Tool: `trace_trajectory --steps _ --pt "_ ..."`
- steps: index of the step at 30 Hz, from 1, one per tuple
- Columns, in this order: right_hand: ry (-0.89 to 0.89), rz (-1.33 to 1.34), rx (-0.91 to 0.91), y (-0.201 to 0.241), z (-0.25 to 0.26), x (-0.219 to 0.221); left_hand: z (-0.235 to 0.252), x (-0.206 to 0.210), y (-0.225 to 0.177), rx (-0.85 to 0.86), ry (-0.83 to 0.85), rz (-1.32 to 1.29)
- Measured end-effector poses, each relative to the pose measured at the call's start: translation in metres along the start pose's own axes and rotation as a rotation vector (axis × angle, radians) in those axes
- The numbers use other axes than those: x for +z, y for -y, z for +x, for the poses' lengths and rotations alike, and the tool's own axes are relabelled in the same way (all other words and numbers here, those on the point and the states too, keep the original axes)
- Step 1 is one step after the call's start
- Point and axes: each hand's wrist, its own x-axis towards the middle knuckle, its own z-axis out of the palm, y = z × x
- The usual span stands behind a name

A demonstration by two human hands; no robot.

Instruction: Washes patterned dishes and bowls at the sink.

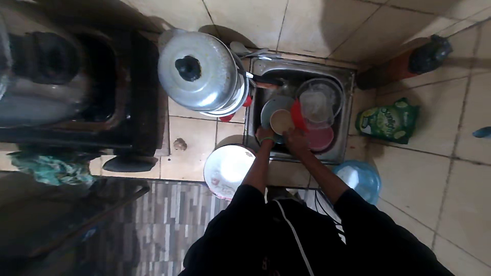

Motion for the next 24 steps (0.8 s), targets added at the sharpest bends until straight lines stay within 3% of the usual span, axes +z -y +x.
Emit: trace_trajectory --steps 2,7,12,18,24 --pt "0.050 0.023 0.014 -0.001 0.001 -0.005 -0.004 -0.004 -0.001 -0.011 0.010 0.019" --pt "-0.075 0.053 -0.032 -0.007 -0.001 0.000 -0.009 -0.010 -0.002 -0.055 0.006 -0.007" --pt "0.003 0.123 0.007 -0.008 0.001 -0.006 -0.015 -0.013 0.005 -0.028 -0.019 -0.109" --pt "-0.202 0.192 0.000 -0.009 -0.001 -0.006 -0.020 -0.019 -0.004 0.020 -0.044 -0.263" --pt "-0.159 0.261 0.164 -0.008 -0.006 -0.013 -0.041 -0.036 -0.034 0.140 -0.028 -0.128"
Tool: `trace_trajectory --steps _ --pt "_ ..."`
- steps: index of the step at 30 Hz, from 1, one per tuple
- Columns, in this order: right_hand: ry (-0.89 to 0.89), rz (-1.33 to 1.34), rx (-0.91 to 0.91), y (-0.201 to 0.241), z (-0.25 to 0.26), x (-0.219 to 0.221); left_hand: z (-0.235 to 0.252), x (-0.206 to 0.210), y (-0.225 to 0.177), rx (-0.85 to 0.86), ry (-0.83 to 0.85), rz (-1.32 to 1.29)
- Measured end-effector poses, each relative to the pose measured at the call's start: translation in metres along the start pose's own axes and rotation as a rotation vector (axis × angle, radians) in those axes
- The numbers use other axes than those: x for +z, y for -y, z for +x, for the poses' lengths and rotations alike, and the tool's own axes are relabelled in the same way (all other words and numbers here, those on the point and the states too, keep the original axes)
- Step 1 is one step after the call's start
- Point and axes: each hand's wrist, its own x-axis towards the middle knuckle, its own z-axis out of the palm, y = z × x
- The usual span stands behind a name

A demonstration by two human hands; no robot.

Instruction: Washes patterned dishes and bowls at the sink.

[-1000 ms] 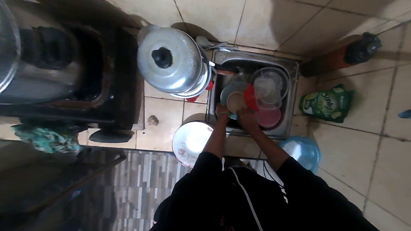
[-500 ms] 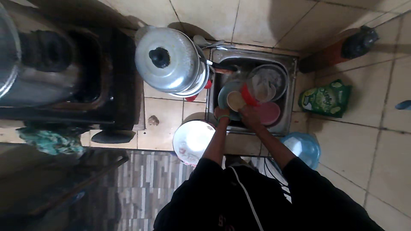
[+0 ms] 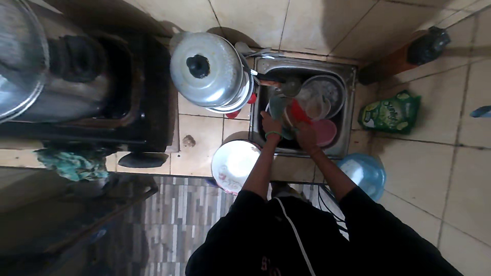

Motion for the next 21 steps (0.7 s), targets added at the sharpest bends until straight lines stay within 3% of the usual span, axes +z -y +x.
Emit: trace_trajectory --steps 11,14,18,21 --pt "-0.013 0.106 0.077 0.003 -0.013 0.000 -0.047 -0.035 -0.036 0.323 -0.143 0.401" --pt "-0.036 0.095 0.022 0.008 -0.013 0.003 -0.059 -0.053 -0.029 0.413 -0.250 0.346" --pt "-0.045 0.032 -0.029 0.010 -0.011 0.011 -0.073 -0.093 -0.021 0.375 -0.189 0.258" --pt "0.008 0.146 0.109 0.024 -0.021 -0.015 -0.069 -0.116 0.007 0.351 -0.146 0.060"
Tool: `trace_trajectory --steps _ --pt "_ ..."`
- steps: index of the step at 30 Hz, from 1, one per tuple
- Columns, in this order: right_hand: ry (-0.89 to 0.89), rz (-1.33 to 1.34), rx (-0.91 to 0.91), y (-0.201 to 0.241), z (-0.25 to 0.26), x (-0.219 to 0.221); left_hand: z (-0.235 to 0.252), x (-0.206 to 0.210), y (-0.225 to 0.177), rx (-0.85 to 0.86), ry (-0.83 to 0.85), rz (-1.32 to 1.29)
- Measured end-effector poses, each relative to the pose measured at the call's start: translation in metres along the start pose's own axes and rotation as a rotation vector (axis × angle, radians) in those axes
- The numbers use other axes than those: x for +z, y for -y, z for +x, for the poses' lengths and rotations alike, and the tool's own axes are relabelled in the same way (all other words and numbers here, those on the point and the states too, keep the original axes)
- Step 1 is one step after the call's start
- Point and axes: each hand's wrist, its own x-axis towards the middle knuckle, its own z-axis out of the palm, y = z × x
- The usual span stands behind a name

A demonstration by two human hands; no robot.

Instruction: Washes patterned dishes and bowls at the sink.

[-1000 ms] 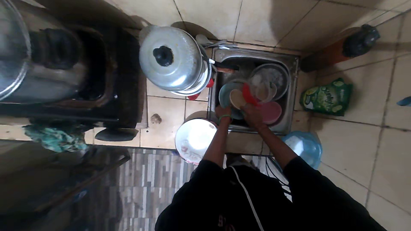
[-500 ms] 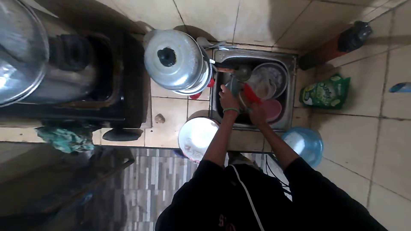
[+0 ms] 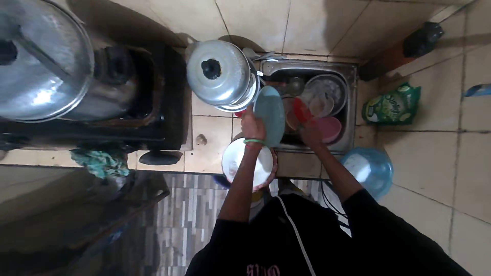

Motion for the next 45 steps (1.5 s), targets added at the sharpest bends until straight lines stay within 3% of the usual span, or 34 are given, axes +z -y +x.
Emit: trace_trajectory --steps 3,6,8,10,12,14,17,22,24,26,29,31,34,35,37,39,41,45 --pt "-0.122 0.447 0.075 0.026 -0.023 -0.042 -0.001 -0.001 0.043 -0.138 0.044 -0.388" --pt "-0.155 0.802 -0.004 0.059 -0.050 -0.062 -0.023 0.010 0.064 -0.274 0.069 -0.736" --pt "-0.049 0.747 -0.112 0.071 -0.063 -0.056 -0.038 0.018 0.071 -0.290 0.068 -0.806" --pt "0.075 0.527 -0.221 0.074 -0.071 -0.035 -0.055 0.023 0.078 -0.229 0.082 -0.746" --pt "0.035 0.219 -0.374 0.068 -0.070 0.004 -0.067 0.024 0.078 -0.124 0.065 -0.663" --pt "-0.086 0.075 -0.466 0.063 -0.067 0.039 -0.076 0.026 0.076 -0.036 0.065 -0.585" --pt "-0.145 0.188 -0.572 0.082 -0.072 0.051 -0.082 0.027 0.073 -0.018 0.100 -0.534" --pt "0.159 0.367 -0.706 0.098 -0.103 0.031 -0.078 0.018 0.078 0.046 0.088 -0.586" --pt "0.063 0.274 -0.768 0.078 -0.081 0.037 -0.078 0.019 0.075 0.070 0.094 -0.624" --pt "-0.168 0.121 -0.692 0.057 -0.047 0.040 -0.086 0.020 0.074 0.047 0.148 -0.611" --pt "-0.310 -0.021 -0.407 0.048 -0.044 0.037 -0.092 0.022 0.072 0.036 0.161 -0.591" --pt "-0.253 0.099 -0.434 0.051 -0.070 0.043 -0.086 0.024 0.072 0.034 0.144 -0.577" --pt "0.060 0.332 -0.584 0.075 -0.100 0.040 -0.083 0.027 0.076 0.013 0.161 -0.571" --pt "0.077 0.337 -0.664 0.079 -0.096 0.041 -0.083 0.028 0.077 0.021 0.173 -0.573" --pt "-0.089 0.255 -0.776 0.069 -0.066 0.045 -0.084 0.029 0.076 0.030 0.201 -0.596" --pt "-0.212 0.081 -0.626 0.058 -0.047 0.035 -0.085 0.027 0.070 0.031 0.174 -0.641" --pt "-0.212 -0.008 -0.477 0.050 -0.056 0.026 -0.078 0.023 0.059 0.034 0.072 -0.725" --pt "0.160 0.098 -0.411 0.086 -0.119 0.009 -0.068 0.017 0.062 -0.029 0.024 -0.758"
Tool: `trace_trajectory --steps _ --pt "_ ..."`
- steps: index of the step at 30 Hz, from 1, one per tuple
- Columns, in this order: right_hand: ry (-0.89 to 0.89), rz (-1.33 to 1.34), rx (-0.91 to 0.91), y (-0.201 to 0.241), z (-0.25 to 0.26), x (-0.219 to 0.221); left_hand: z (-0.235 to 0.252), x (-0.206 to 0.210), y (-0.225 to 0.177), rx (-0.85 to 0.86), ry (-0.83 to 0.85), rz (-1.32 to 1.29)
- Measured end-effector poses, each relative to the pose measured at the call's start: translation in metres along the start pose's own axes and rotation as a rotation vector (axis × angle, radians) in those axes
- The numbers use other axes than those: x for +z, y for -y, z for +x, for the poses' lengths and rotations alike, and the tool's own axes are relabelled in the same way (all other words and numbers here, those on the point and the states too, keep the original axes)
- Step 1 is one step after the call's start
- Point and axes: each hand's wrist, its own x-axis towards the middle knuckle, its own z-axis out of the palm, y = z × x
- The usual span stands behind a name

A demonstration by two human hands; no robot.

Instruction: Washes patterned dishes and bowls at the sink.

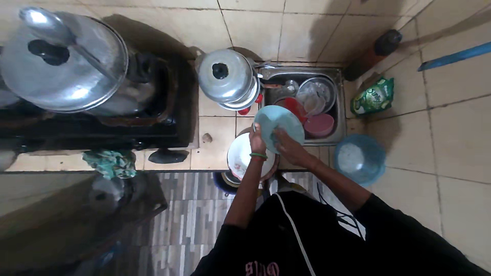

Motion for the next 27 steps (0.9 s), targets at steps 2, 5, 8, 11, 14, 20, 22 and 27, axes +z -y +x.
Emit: trace_trajectory --steps 2,5,8,11,14,20,22,27 --pt "-0.010 0.090 -0.154 0.006 0.010 0.009 -0.006 0.001 0.007 -0.020 0.032 0.000" --pt "-0.255 -0.112 -0.248 -0.030 0.051 0.014 -0.010 0.004 0.011 0.038 0.068 -0.085" --pt "-0.276 -0.248 -0.074 -0.041 0.041 0.001 -0.007 -0.002 0.005 0.068 -0.028 -0.078" --pt "-0.036 -0.083 -0.035 0.001 0.004 0.002 0.000 -0.012 0.001 0.048 -0.062 -0.073" --pt "-0.021 -0.013 -0.189 0.011 0.018 0.012 -0.006 -0.010 0.004 0.023 -0.025 -0.096" --pt "-0.178 -0.196 -0.062 0.002 0.016 0.000 0.001 -0.019 0.009 0.082 -0.089 -0.158" --pt "-0.042 -0.147 -0.020 0.028 0.002 0.003 0.000 -0.022 0.008 0.073 -0.090 -0.151" --pt "-0.278 -0.180 -0.272 -0.003 0.039 0.022 -0.010 -0.015 0.010 0.052 -0.022 -0.157"
